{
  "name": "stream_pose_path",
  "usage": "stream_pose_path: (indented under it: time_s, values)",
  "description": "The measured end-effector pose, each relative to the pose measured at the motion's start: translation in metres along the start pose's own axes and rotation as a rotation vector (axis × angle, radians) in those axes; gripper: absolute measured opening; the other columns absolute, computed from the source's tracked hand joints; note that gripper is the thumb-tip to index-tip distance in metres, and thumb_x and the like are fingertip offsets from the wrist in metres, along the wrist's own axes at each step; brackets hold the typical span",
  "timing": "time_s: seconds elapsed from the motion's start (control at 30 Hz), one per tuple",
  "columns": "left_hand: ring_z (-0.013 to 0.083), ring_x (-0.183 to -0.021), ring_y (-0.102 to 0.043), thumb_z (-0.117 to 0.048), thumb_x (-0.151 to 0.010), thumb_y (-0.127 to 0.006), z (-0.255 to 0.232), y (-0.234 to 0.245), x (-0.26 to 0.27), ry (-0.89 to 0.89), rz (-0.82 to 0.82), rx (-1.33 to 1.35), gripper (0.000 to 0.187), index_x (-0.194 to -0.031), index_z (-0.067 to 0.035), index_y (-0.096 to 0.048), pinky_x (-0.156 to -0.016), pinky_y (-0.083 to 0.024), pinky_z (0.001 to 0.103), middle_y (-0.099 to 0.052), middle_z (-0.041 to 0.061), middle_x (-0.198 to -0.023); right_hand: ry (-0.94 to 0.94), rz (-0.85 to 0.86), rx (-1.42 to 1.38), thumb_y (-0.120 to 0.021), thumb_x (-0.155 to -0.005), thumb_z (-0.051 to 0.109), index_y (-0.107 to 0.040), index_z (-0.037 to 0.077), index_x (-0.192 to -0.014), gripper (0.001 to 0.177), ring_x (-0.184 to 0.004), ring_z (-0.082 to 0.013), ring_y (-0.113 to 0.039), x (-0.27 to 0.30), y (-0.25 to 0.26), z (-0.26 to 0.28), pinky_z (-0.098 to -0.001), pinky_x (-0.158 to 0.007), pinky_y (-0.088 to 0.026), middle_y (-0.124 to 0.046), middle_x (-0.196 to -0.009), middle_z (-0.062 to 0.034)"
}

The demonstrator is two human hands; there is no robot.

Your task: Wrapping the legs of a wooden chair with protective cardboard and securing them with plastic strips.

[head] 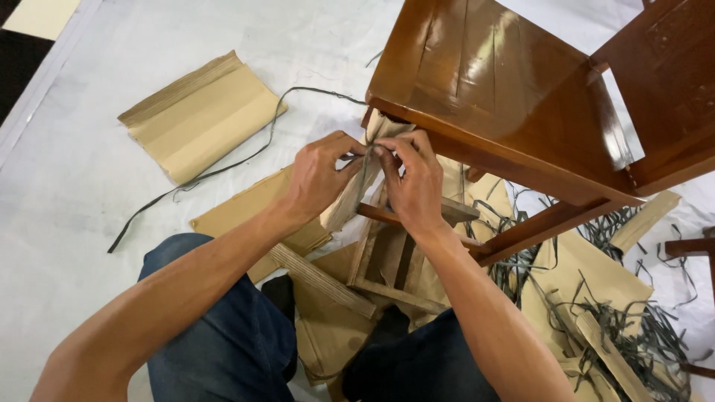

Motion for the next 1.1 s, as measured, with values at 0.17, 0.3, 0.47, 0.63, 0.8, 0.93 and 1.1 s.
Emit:
stream_pose_path:
  time_s: [0.17, 0.3, 0.47, 0.63, 0.8, 0.93, 1.1]
  values:
    - [0.0227, -0.074, -0.074, -0.007, -0.088, -0.080, -0.004, 0.002, 0.006, -0.023, 0.016, 0.000, 0.012, -0.099, -0.003, -0.078, -0.062, -0.058, 0.033, -0.077, 0.010, -0.101, 0.076, -0.033, -0.010, -0.073, -0.098, 0.005, -0.073, 0.004, -0.109, 0.011, -0.092, -0.0245, -0.070, 0.000, 0.000, 0.008, -0.0346, -0.071, -0.055, -0.069, -0.108, -0.0127]
    - [0.0211, -0.072, -0.074, -0.010, -0.089, -0.079, -0.007, 0.003, 0.008, -0.034, 0.038, -0.006, 0.011, -0.099, -0.005, -0.078, -0.061, -0.059, 0.031, -0.078, 0.009, -0.101, 0.102, -0.029, -0.034, -0.073, -0.100, 0.005, -0.073, 0.004, -0.114, 0.014, -0.094, -0.0244, -0.074, 0.001, -0.003, 0.006, -0.0347, -0.075, -0.057, -0.074, -0.108, -0.0116]
    - [0.0203, -0.069, -0.073, -0.012, -0.092, -0.079, -0.025, 0.005, 0.007, -0.049, 0.037, 0.011, 0.011, -0.099, -0.004, -0.079, -0.059, -0.059, 0.031, -0.078, 0.009, -0.100, -0.006, -0.001, -0.089, -0.072, -0.099, 0.005, -0.073, 0.003, -0.114, 0.015, -0.086, -0.0215, -0.076, -0.004, -0.004, -0.003, -0.0321, -0.064, -0.056, -0.076, -0.105, -0.0126]
    - [0.0228, -0.070, -0.073, -0.013, -0.093, -0.080, -0.034, 0.010, 0.007, -0.071, -0.010, 0.046, 0.014, -0.098, 0.000, -0.078, -0.058, -0.057, 0.034, -0.077, 0.011, -0.095, 0.050, 0.014, -0.094, -0.073, -0.100, 0.002, -0.071, 0.004, -0.121, 0.020, -0.092, -0.0190, -0.078, -0.004, -0.006, -0.006, -0.0300, -0.070, -0.060, -0.077, -0.109, -0.0114]
    - [0.0228, -0.075, -0.074, -0.013, -0.092, -0.079, -0.035, 0.013, 0.007, -0.060, -0.010, 0.076, 0.015, -0.099, 0.000, -0.076, -0.061, -0.057, 0.034, -0.077, 0.011, -0.099, -0.002, 0.070, -0.113, -0.071, -0.096, -0.005, -0.071, 0.006, -0.122, 0.028, -0.091, -0.0202, -0.077, -0.006, -0.012, -0.012, -0.0287, -0.061, -0.057, -0.076, -0.111, -0.0122]
    - [0.0227, -0.071, -0.073, -0.013, -0.090, -0.082, -0.038, 0.013, 0.002, 0.000, 0.023, 0.068, 0.015, -0.096, 0.000, -0.077, -0.060, -0.055, 0.035, -0.077, 0.010, -0.095, 0.122, 0.095, -0.049, -0.071, -0.087, -0.012, -0.070, 0.009, -0.130, 0.047, -0.099, -0.0249, -0.076, 0.000, -0.015, -0.014, -0.0334, -0.075, -0.059, -0.074, -0.115, -0.0120]
    - [0.0227, -0.076, -0.074, -0.011, -0.091, -0.081, -0.047, 0.015, 0.001, -0.073, 0.011, 0.126, 0.014, -0.102, -0.002, -0.077, -0.064, -0.057, 0.033, -0.076, 0.011, -0.097, 0.115, 0.158, -0.029, -0.072, -0.082, -0.014, -0.068, 0.008, -0.132, 0.055, -0.099, -0.0279, -0.074, -0.002, -0.015, -0.003, -0.0337, -0.074, -0.060, -0.071, -0.119, -0.0134]
Point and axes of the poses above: each hand's wrist, its own x-axis away from the middle knuckle, its own y-axis out of the back of the hand, z = x × y, the point moved 9 cm from there along -x, towards the middle knuckle
